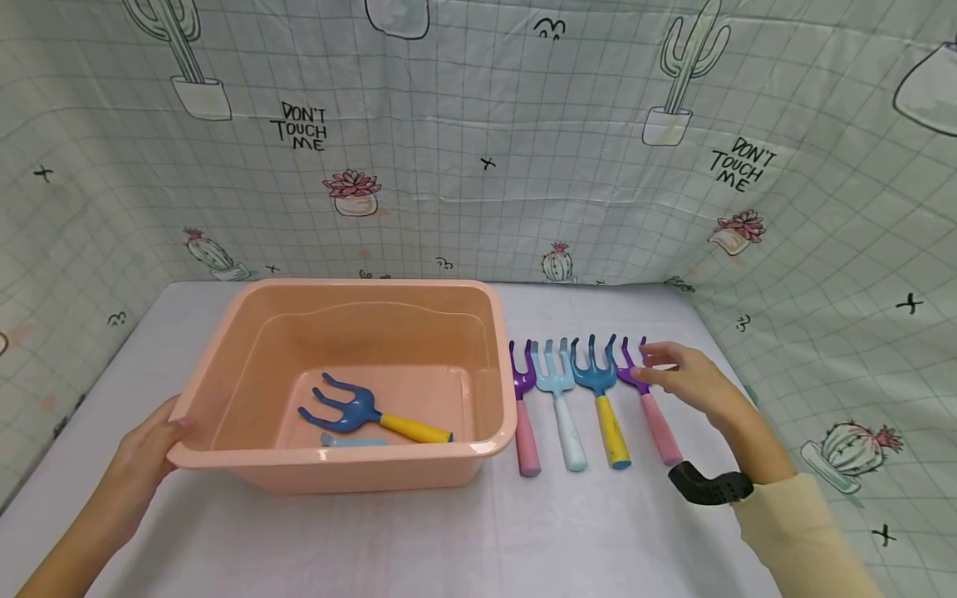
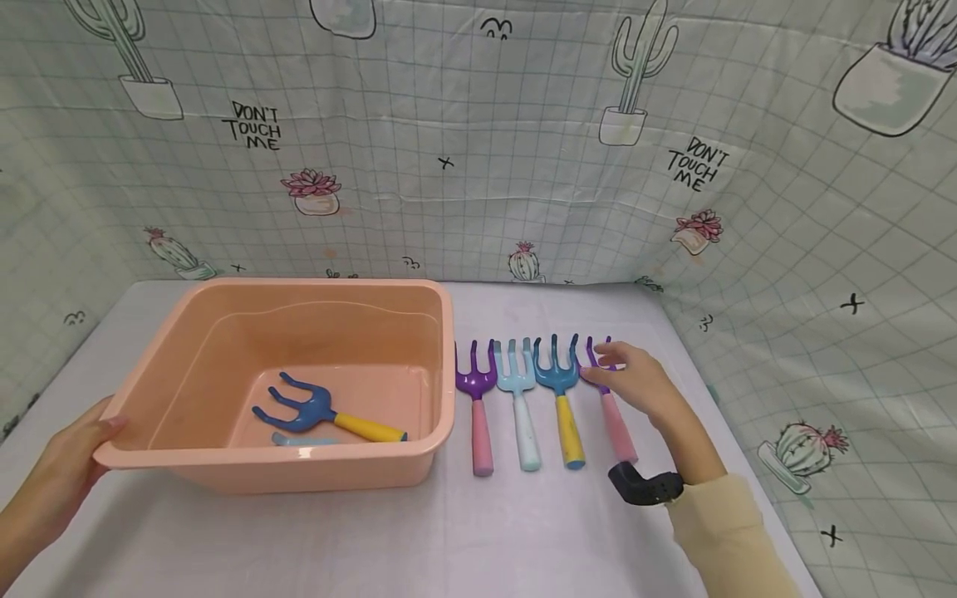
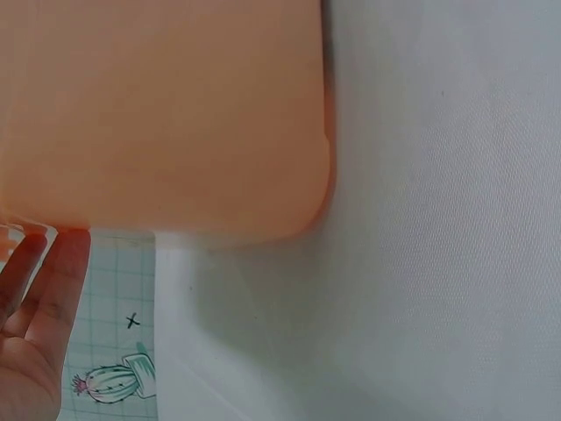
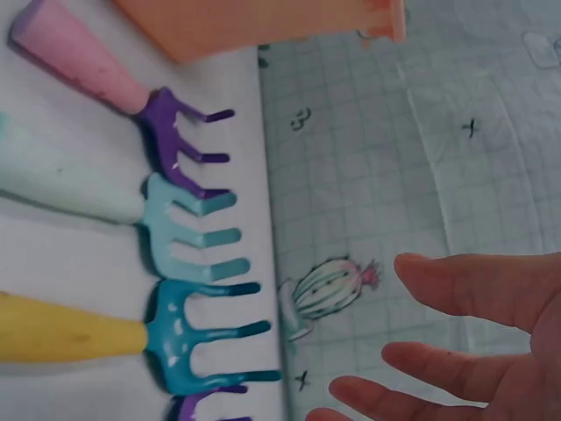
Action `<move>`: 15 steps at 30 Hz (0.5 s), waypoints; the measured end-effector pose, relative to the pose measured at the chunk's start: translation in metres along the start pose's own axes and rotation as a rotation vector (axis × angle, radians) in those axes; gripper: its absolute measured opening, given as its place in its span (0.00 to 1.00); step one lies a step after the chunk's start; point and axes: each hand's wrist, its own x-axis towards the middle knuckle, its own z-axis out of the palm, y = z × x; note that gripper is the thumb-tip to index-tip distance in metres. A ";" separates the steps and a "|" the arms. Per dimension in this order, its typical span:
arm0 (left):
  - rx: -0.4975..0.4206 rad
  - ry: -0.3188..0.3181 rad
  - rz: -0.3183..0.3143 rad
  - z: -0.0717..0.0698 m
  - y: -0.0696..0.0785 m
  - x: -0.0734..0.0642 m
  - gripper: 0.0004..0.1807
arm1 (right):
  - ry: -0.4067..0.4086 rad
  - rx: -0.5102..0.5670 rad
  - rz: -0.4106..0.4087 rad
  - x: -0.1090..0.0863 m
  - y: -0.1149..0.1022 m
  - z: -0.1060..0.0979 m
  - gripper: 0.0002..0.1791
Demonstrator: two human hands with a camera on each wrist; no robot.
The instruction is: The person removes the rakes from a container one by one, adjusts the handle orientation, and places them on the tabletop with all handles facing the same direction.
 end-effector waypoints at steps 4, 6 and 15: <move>-0.022 -0.003 0.011 0.000 0.000 0.000 0.21 | 0.006 -0.027 -0.099 -0.001 -0.029 -0.009 0.34; -0.034 -0.005 0.017 0.000 -0.001 0.000 0.21 | 0.009 -0.031 -0.130 -0.001 -0.044 -0.013 0.33; 0.021 0.007 0.001 0.001 -0.001 0.000 0.21 | -0.045 -0.047 -0.253 0.001 -0.114 -0.023 0.30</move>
